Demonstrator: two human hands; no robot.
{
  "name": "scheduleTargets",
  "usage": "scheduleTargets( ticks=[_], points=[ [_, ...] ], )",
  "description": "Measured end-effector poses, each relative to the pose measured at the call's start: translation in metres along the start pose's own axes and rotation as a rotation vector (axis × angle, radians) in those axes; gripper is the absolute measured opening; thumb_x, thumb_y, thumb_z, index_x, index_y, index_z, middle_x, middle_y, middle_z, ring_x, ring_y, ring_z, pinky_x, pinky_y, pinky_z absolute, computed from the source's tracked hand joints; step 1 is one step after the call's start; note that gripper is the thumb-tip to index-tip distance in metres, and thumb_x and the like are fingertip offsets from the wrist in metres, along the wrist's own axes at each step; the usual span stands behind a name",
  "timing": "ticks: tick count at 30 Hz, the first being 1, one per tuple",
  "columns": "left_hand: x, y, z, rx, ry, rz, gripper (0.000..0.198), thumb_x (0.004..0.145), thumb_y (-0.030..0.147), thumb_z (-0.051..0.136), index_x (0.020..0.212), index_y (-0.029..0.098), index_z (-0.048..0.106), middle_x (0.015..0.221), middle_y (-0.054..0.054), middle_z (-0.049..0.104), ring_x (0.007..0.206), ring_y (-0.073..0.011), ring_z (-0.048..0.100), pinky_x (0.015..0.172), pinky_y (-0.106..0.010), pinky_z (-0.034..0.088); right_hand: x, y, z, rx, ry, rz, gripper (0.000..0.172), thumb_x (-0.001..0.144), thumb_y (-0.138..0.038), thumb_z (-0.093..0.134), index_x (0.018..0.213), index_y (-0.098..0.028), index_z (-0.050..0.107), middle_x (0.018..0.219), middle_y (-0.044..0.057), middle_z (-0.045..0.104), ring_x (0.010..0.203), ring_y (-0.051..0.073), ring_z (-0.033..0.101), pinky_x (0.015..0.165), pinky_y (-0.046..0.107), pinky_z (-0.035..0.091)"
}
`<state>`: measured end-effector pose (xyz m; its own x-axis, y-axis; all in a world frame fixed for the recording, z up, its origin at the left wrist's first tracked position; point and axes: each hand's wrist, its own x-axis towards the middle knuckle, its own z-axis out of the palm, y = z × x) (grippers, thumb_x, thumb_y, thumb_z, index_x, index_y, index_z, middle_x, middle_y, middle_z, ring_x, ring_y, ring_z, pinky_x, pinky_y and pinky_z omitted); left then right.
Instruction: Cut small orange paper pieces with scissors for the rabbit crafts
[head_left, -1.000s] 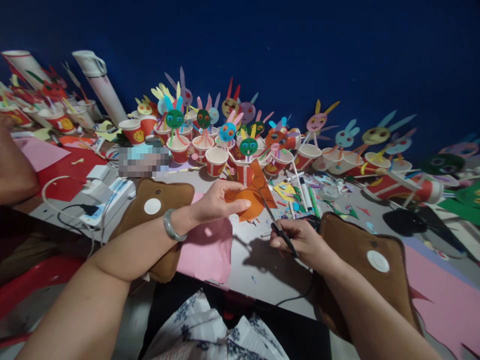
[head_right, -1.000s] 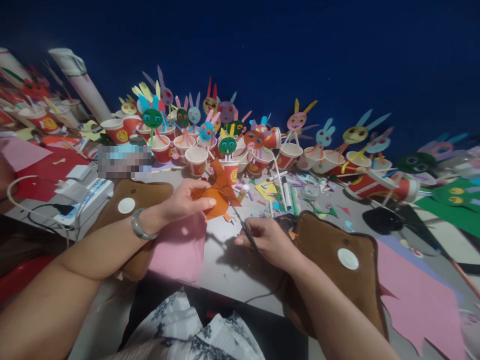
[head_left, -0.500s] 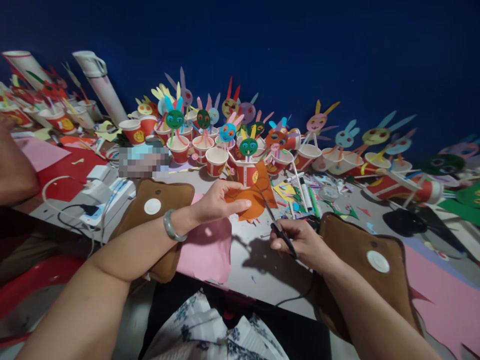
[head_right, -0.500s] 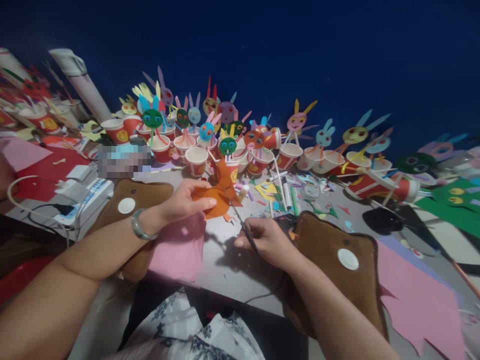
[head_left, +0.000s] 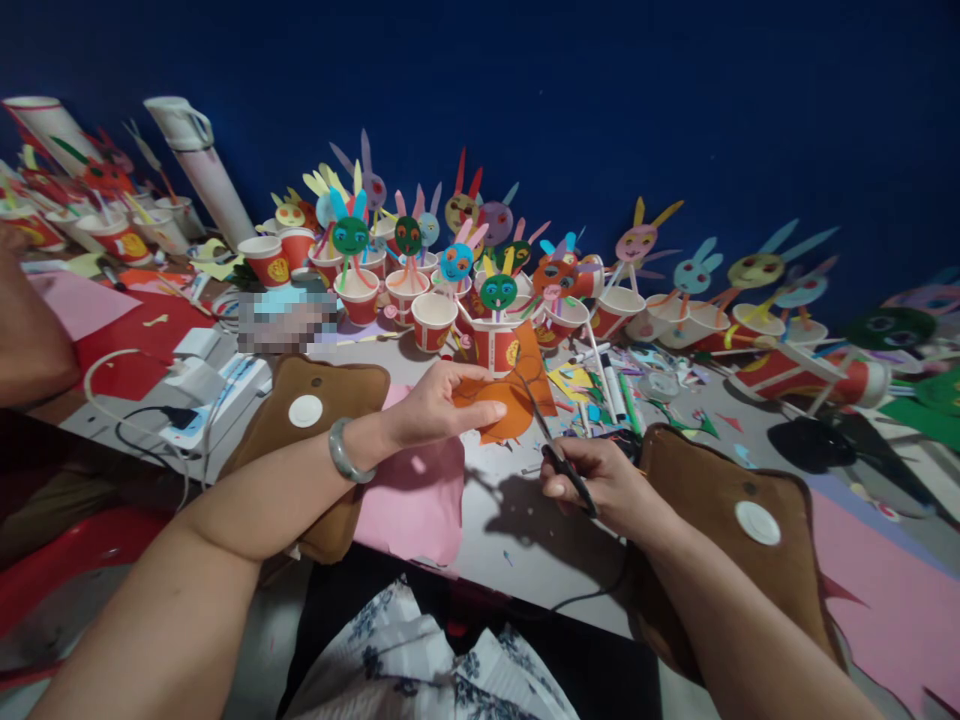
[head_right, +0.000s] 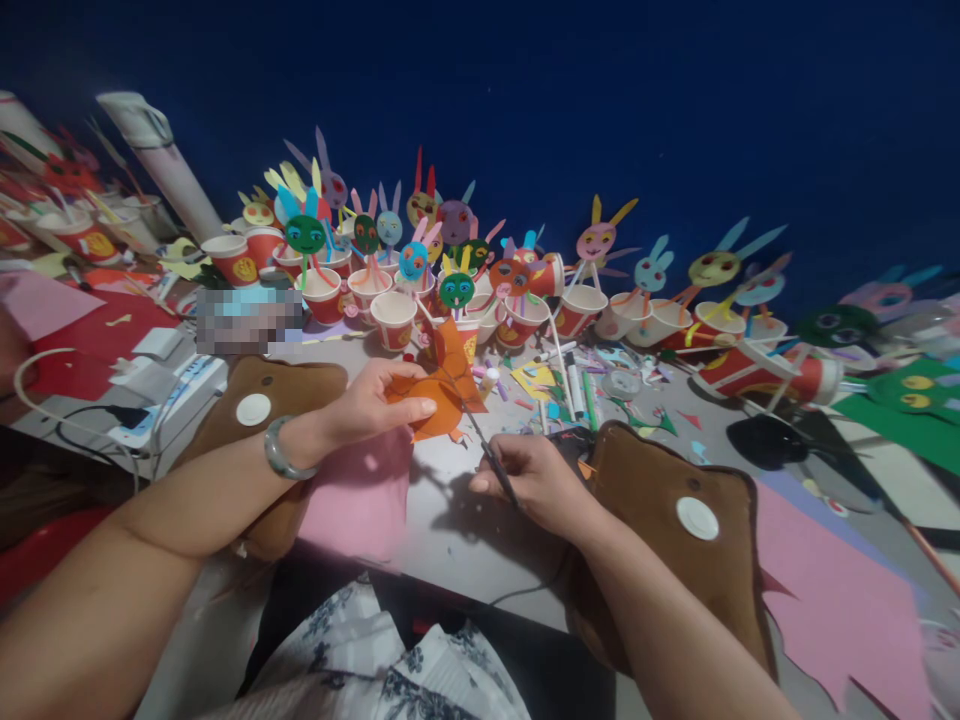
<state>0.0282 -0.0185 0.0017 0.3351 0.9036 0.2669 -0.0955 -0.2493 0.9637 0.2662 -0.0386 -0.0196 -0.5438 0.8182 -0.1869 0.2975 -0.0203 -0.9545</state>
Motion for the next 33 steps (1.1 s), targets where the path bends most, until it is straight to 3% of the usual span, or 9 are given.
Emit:
scheduleTargets(
  ticks=[15,33],
  points=[
    [-0.0006,-0.0010,-0.0018,-0.017,-0.001,-0.028,0.016,0.070,0.025,0.071,0.075,0.011,0.066,0.066,-0.001,0.063,0.059,-0.0088,0.056,0.057,-0.019,0.047,-0.0012,-0.0013,-0.0007,-0.032,0.009,0.013,0.042,0.066,-0.052,0.078,0.062,-0.014,0.059,0.048,-0.002,0.054,0.045,0.009,0.047,0.043,0.021,0.033],
    [-0.0010,-0.0059,-0.0037,-0.047,-0.013,-0.036,0.026,0.072,0.029,0.072,0.090,0.011,0.070,0.068,-0.002,0.065,0.060,-0.0086,0.057,0.059,-0.019,0.049,-0.0012,-0.0025,0.0006,-0.013,0.020,0.035,0.044,0.065,-0.055,0.078,0.060,-0.015,0.057,0.048,-0.002,0.054,0.044,0.010,0.047,0.043,0.022,0.033]
  ],
)
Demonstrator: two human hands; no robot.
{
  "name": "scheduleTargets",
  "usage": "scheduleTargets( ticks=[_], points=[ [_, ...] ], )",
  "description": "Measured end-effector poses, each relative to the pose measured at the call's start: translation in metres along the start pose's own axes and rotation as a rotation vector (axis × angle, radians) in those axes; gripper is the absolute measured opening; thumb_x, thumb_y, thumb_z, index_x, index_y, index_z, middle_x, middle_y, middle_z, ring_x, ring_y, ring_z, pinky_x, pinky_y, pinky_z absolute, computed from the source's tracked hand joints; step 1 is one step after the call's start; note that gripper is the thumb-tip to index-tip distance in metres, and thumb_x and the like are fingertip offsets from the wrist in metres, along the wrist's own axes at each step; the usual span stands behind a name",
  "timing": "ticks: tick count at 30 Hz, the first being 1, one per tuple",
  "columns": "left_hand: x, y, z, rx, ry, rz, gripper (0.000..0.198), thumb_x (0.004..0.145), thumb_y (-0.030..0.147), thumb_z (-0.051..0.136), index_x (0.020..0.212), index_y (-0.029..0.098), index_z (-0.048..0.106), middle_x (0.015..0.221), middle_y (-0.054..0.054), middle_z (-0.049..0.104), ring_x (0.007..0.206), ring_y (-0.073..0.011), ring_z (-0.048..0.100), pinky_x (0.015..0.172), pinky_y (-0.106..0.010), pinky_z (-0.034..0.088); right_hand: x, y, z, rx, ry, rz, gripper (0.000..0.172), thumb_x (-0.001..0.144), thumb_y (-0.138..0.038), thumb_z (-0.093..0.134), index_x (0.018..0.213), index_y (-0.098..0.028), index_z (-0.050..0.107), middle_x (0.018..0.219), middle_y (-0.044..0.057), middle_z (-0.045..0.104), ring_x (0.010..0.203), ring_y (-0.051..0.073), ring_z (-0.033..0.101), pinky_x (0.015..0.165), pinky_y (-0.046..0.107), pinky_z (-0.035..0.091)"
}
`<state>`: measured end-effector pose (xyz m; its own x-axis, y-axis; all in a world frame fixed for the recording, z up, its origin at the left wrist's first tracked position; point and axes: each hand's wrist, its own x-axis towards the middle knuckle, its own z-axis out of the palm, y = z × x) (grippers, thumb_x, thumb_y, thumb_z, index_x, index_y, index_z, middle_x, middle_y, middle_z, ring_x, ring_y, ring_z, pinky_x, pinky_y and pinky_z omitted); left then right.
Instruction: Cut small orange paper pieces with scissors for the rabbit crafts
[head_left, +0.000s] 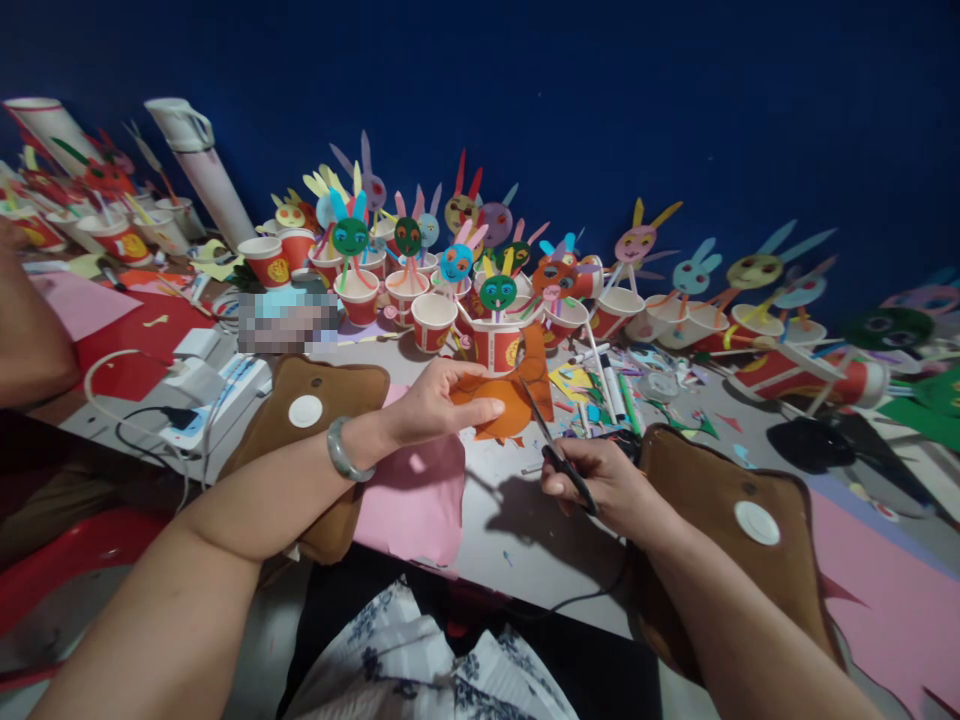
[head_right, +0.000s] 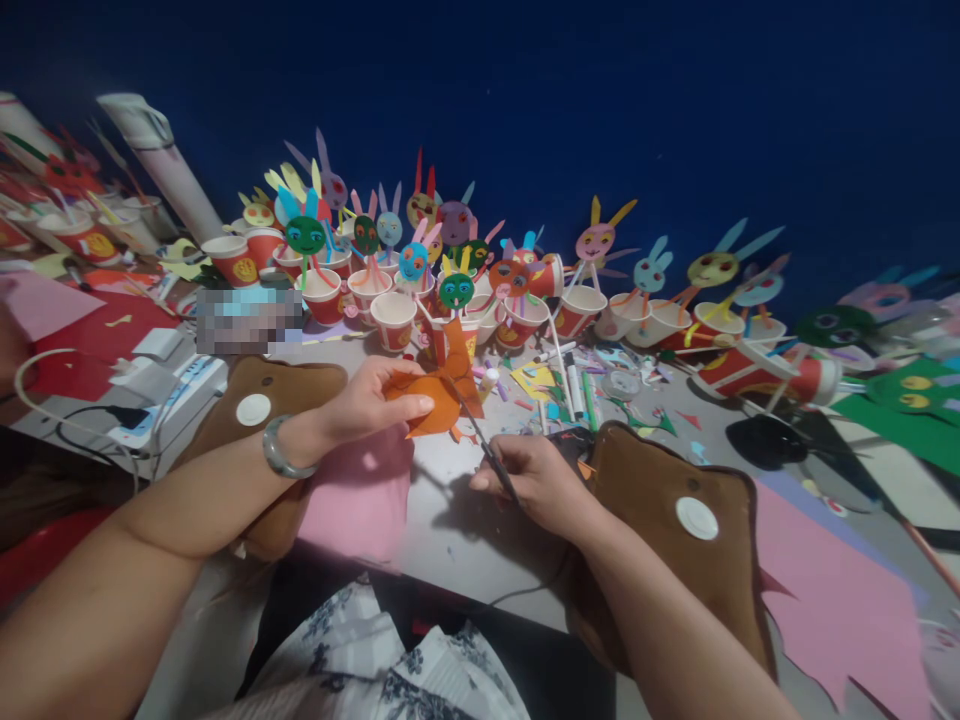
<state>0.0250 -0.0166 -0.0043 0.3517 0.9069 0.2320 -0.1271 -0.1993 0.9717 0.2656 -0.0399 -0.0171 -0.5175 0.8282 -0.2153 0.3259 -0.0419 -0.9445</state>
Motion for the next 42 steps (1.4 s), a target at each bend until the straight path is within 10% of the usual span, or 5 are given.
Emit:
scheduleTargets(
  ticks=[11,42],
  points=[
    [-0.0004,0.0037,-0.0003,0.103,-0.076,0.046,0.020,0.075,0.030,0.069,0.069,0.012,0.063,0.063,0.000,0.059,0.056,-0.0071,0.052,0.059,-0.020,0.045,0.0008,0.0019,-0.0009,-0.013,-0.016,-0.022,0.045,0.064,-0.054,0.079,0.060,-0.015,0.057,0.050,-0.001,0.055,0.046,0.010,0.047,0.044,0.022,0.033],
    [0.0017,0.0028,-0.0060,0.081,-0.057,0.064,0.023,0.070,0.029,0.073,0.084,0.012,0.070,0.075,-0.004,0.069,0.065,-0.0107,0.059,0.063,-0.021,0.049,-0.0004,0.0058,-0.0031,0.001,-0.029,-0.004,0.040,0.066,-0.050,0.078,0.063,-0.015,0.059,0.051,-0.002,0.054,0.045,0.010,0.047,0.043,0.022,0.035]
  ],
)
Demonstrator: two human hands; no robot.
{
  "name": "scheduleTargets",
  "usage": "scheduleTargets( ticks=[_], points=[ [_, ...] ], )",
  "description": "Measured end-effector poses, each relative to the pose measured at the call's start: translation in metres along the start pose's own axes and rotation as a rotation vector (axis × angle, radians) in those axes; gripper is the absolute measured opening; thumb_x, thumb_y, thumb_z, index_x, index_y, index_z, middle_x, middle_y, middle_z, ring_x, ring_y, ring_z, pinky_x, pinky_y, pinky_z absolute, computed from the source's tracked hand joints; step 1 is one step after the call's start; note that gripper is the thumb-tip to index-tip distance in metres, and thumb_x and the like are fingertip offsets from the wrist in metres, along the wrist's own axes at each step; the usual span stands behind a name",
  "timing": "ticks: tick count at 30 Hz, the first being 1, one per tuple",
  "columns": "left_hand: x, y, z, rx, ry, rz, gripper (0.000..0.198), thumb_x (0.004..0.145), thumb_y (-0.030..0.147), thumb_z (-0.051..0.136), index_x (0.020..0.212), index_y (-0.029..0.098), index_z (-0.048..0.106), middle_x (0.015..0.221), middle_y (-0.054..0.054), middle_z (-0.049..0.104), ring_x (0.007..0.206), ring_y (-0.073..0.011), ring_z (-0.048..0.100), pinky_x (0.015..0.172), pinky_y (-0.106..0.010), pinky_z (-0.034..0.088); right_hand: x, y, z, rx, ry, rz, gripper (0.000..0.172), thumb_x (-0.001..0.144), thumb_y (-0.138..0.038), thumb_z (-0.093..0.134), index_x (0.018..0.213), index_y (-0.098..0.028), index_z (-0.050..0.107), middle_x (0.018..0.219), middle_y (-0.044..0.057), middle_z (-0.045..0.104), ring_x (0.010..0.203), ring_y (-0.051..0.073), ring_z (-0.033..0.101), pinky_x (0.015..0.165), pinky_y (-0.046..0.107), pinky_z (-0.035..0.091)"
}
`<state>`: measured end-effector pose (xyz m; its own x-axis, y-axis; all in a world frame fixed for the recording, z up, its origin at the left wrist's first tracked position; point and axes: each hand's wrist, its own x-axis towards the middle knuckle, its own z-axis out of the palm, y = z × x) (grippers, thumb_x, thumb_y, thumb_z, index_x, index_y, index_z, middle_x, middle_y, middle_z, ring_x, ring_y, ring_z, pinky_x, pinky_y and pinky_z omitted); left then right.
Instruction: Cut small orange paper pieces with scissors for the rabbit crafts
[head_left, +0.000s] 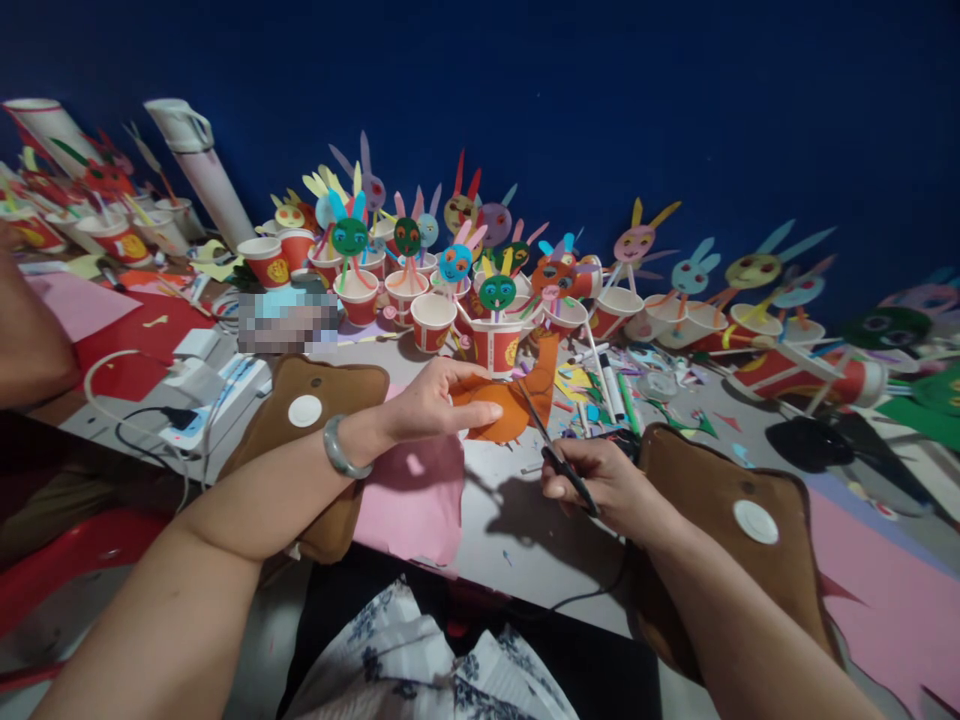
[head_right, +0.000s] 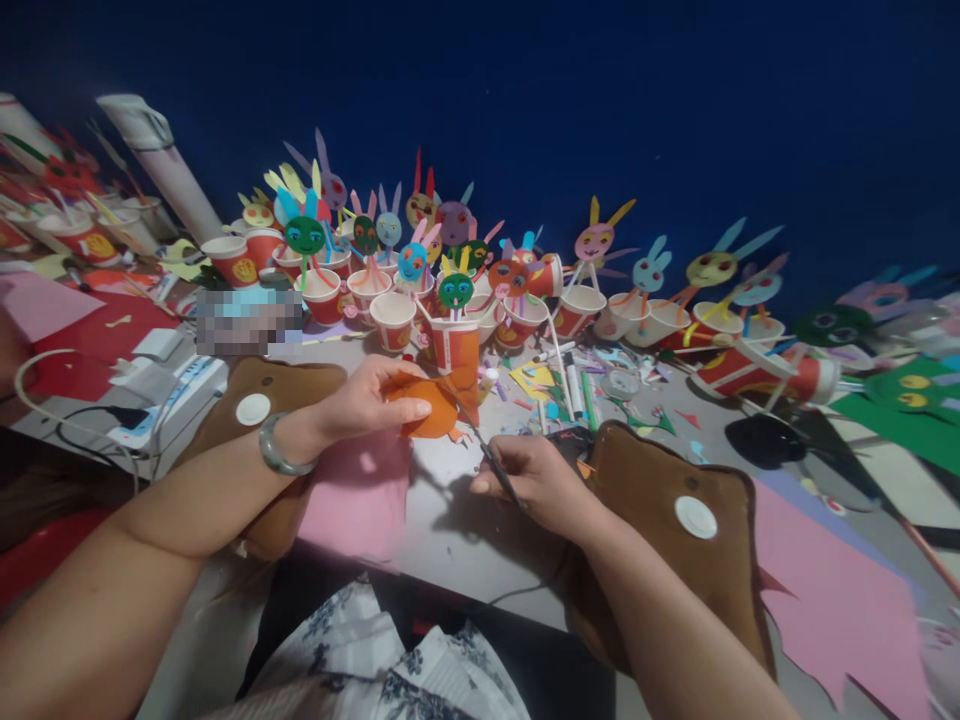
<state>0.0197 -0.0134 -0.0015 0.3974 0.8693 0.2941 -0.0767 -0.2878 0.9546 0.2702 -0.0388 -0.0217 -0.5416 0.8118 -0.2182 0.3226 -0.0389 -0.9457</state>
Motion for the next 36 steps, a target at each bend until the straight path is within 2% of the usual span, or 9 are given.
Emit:
scheduleTargets(
  ticks=[4,10,20,32,36],
  points=[
    [0.000,-0.001,-0.002,-0.053,-0.022,-0.009,0.027,0.072,0.028,0.073,0.095,0.014,0.070,0.082,-0.004,0.071,0.070,-0.0114,0.062,0.065,-0.021,0.051,0.000,0.001,-0.001,-0.001,-0.001,-0.017,0.040,0.067,-0.050,0.078,0.063,-0.015,0.059,0.051,-0.002,0.055,0.045,0.010,0.048,0.043,0.022,0.035],
    [-0.001,0.000,-0.002,-0.084,-0.014,-0.019,0.022,0.072,0.032,0.073,0.078,0.011,0.067,0.069,-0.003,0.066,0.061,-0.0098,0.059,0.060,-0.021,0.050,0.000,0.000,0.000,-0.008,0.006,-0.020,0.042,0.065,-0.051,0.079,0.061,-0.015,0.058,0.051,-0.002,0.055,0.045,0.010,0.048,0.043,0.022,0.035],
    [-0.002,-0.002,0.001,0.002,-0.049,-0.041,0.026,0.074,0.035,0.070,0.078,0.009,0.065,0.071,-0.003,0.063,0.063,-0.0098,0.056,0.059,-0.020,0.047,0.002,-0.010,0.003,-0.050,-0.002,-0.032,0.050,0.061,-0.061,0.077,0.059,-0.015,0.057,0.048,-0.002,0.052,0.047,0.009,0.042,0.044,0.021,0.029],
    [-0.002,-0.006,0.002,-0.077,-0.070,-0.038,0.024,0.075,0.032,0.070,0.080,0.009,0.065,0.073,-0.003,0.063,0.066,-0.0097,0.057,0.063,-0.021,0.048,0.002,-0.006,0.003,0.025,-0.016,-0.015,0.047,0.061,-0.056,0.080,0.060,-0.015,0.057,0.048,-0.002,0.053,0.045,0.009,0.044,0.043,0.022,0.030],
    [-0.002,-0.005,0.001,-0.059,-0.052,-0.060,0.026,0.073,0.034,0.071,0.079,0.009,0.065,0.070,-0.003,0.063,0.061,-0.0091,0.056,0.059,-0.020,0.047,0.002,-0.006,0.003,0.017,-0.012,-0.010,0.047,0.061,-0.056,0.080,0.061,-0.014,0.059,0.048,-0.002,0.054,0.045,0.009,0.045,0.044,0.022,0.031]
  ],
)
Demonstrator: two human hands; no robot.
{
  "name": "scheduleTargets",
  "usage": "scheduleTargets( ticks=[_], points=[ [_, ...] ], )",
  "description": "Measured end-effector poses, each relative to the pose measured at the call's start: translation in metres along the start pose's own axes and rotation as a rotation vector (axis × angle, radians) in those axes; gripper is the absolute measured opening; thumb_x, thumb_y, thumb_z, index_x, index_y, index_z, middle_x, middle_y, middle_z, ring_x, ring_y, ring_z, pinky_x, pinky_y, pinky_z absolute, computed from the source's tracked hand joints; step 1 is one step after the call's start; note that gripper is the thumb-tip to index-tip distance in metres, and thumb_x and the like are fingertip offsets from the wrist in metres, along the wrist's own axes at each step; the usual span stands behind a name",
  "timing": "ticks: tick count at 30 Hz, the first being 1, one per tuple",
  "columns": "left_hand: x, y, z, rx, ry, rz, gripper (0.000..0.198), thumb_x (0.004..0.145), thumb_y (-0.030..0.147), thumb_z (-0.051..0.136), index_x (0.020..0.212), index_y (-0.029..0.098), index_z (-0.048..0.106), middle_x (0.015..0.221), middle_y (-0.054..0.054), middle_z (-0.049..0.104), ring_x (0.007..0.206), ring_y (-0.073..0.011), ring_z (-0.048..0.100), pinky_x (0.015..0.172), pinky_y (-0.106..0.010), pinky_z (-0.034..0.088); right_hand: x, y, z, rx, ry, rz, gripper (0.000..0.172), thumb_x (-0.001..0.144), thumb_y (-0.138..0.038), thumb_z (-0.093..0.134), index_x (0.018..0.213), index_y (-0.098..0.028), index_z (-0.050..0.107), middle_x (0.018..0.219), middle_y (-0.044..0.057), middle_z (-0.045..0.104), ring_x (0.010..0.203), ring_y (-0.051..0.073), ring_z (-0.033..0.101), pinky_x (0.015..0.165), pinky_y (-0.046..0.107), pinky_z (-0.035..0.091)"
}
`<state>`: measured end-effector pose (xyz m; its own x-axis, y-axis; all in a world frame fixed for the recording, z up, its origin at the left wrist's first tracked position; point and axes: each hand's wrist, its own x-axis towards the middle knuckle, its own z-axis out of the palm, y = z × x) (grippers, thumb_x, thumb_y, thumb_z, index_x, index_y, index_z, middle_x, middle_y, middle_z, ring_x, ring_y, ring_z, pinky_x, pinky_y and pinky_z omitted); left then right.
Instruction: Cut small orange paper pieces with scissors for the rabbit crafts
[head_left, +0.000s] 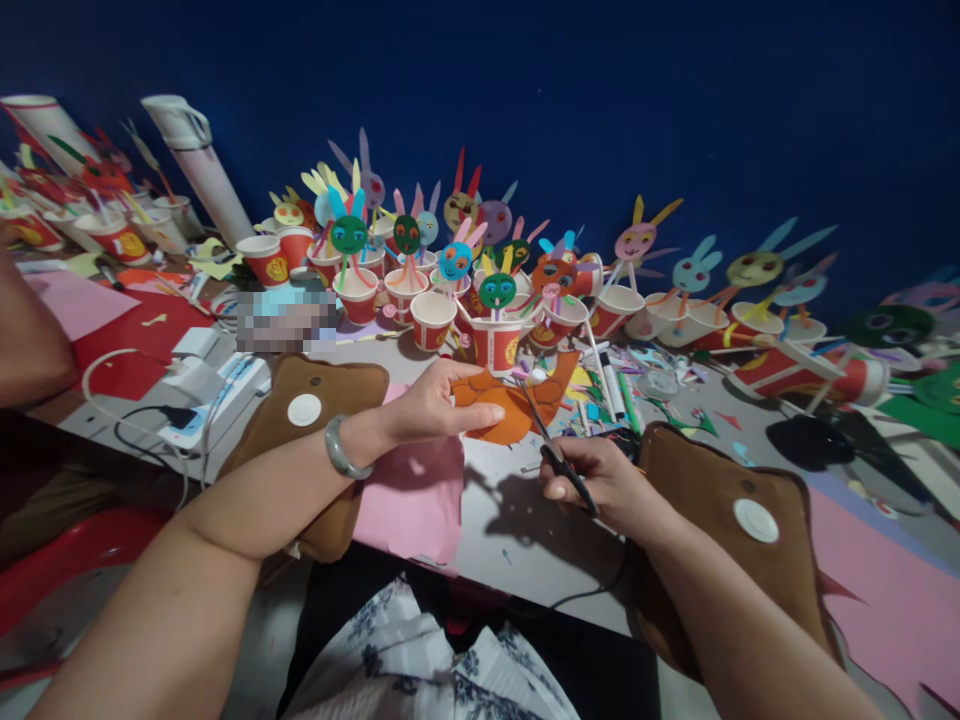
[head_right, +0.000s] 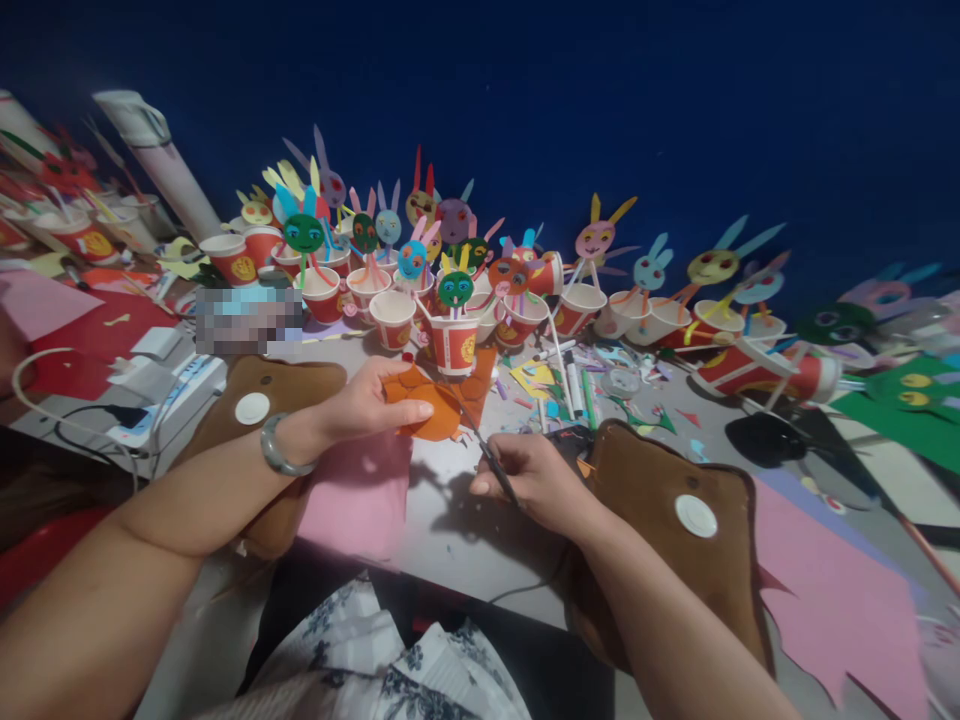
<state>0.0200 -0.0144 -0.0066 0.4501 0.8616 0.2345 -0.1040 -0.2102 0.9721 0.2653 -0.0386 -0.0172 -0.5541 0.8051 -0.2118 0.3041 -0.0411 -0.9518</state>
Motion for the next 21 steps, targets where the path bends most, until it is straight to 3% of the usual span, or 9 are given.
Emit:
scheduleTargets(
  ticks=[21],
  points=[
    [0.0011,0.0024,-0.0008,-0.111,-0.020,0.040,0.021,0.072,0.027,0.073,0.086,0.011,0.069,0.076,-0.004,0.069,0.064,-0.0095,0.062,0.059,-0.018,0.051,-0.0013,0.0053,-0.0025,-0.013,-0.014,-0.018,0.046,0.065,-0.056,0.078,0.063,-0.014,0.058,0.050,-0.002,0.053,0.046,0.009,0.047,0.044,0.021,0.033]
  ],
)
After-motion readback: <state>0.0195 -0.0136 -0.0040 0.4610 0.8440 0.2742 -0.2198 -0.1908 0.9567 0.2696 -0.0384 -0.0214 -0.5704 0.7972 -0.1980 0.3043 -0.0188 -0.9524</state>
